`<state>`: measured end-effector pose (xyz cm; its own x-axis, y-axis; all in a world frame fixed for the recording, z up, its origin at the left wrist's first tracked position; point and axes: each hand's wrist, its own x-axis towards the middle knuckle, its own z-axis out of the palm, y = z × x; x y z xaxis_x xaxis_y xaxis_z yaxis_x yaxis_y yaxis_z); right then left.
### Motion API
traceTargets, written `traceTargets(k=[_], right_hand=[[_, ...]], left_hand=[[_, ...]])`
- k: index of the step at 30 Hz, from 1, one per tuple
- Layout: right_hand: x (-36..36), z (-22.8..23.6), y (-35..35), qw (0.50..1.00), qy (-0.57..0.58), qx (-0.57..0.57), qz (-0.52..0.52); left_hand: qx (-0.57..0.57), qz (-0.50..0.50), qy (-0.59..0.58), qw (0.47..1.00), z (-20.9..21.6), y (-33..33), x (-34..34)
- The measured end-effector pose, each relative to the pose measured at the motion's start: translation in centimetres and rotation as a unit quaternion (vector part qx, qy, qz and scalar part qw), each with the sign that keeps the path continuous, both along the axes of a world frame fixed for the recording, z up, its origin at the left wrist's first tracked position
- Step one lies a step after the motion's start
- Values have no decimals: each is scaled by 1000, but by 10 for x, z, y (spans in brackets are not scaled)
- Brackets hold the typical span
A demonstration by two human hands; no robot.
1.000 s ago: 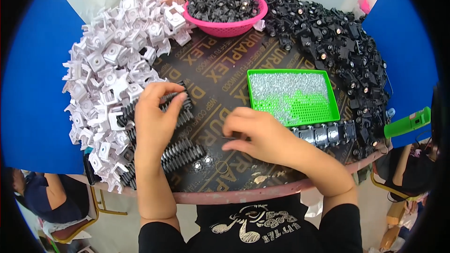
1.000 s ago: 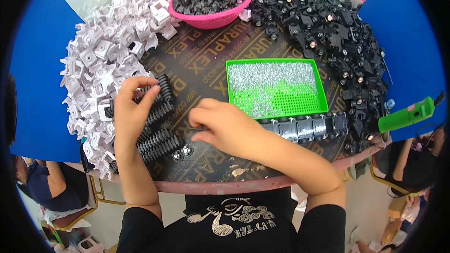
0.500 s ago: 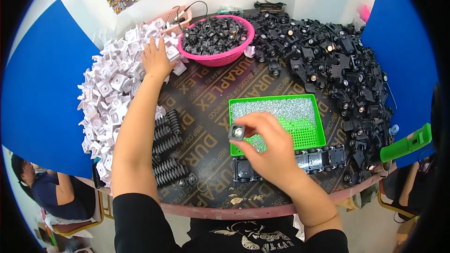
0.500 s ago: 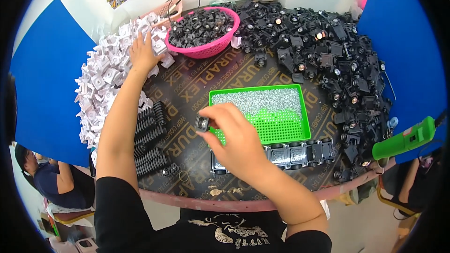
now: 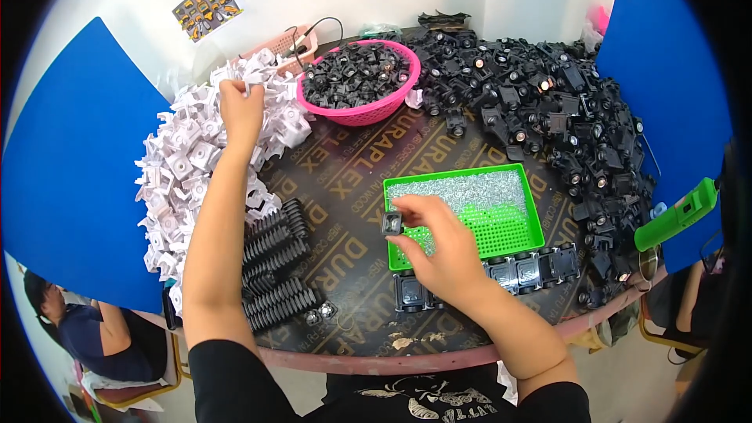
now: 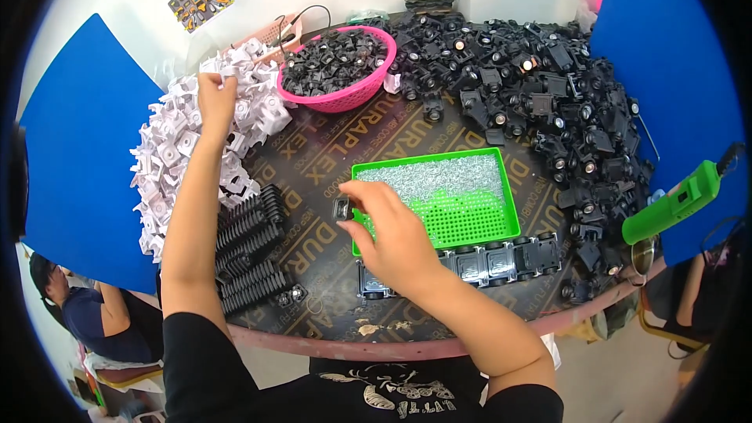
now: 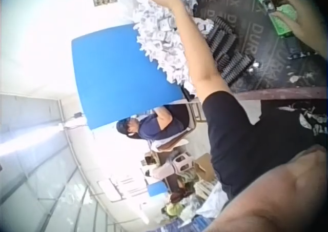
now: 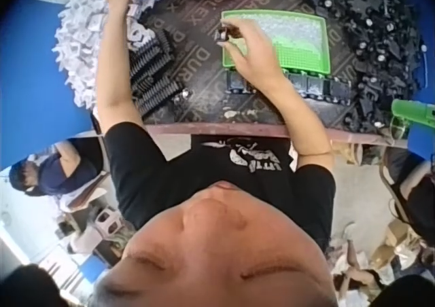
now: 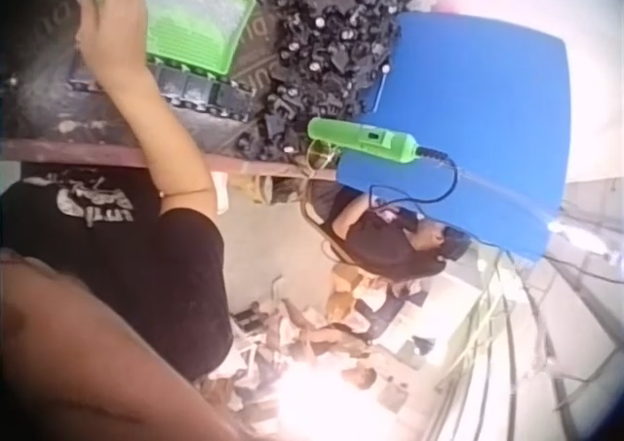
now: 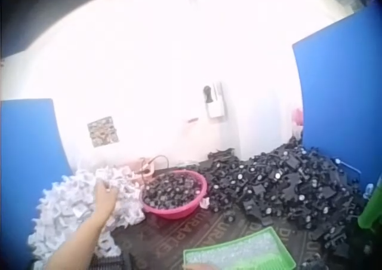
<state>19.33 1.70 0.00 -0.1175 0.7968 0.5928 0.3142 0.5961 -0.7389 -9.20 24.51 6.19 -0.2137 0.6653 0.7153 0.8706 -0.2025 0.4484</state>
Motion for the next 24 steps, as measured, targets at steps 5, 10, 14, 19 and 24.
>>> traceTargets(k=[5,10,14,19,24], right_hand=[[8,6,5,995,97,30,-15],[3,12,1,980,170,-37,100],[-3,6,4,967,164,-104,166],[-4,-9,10,942,213,-166,199],[-3,-6,6,912,247,-247,214]], left_hand=[[-341,-394,-505,688,9,-142,61],[-405,-418,-593,556,-23,-215,80],[-399,-487,-639,442,-49,-217,74],[-428,-495,-676,339,-58,-216,65],[-462,-470,-681,318,-59,-227,69]])
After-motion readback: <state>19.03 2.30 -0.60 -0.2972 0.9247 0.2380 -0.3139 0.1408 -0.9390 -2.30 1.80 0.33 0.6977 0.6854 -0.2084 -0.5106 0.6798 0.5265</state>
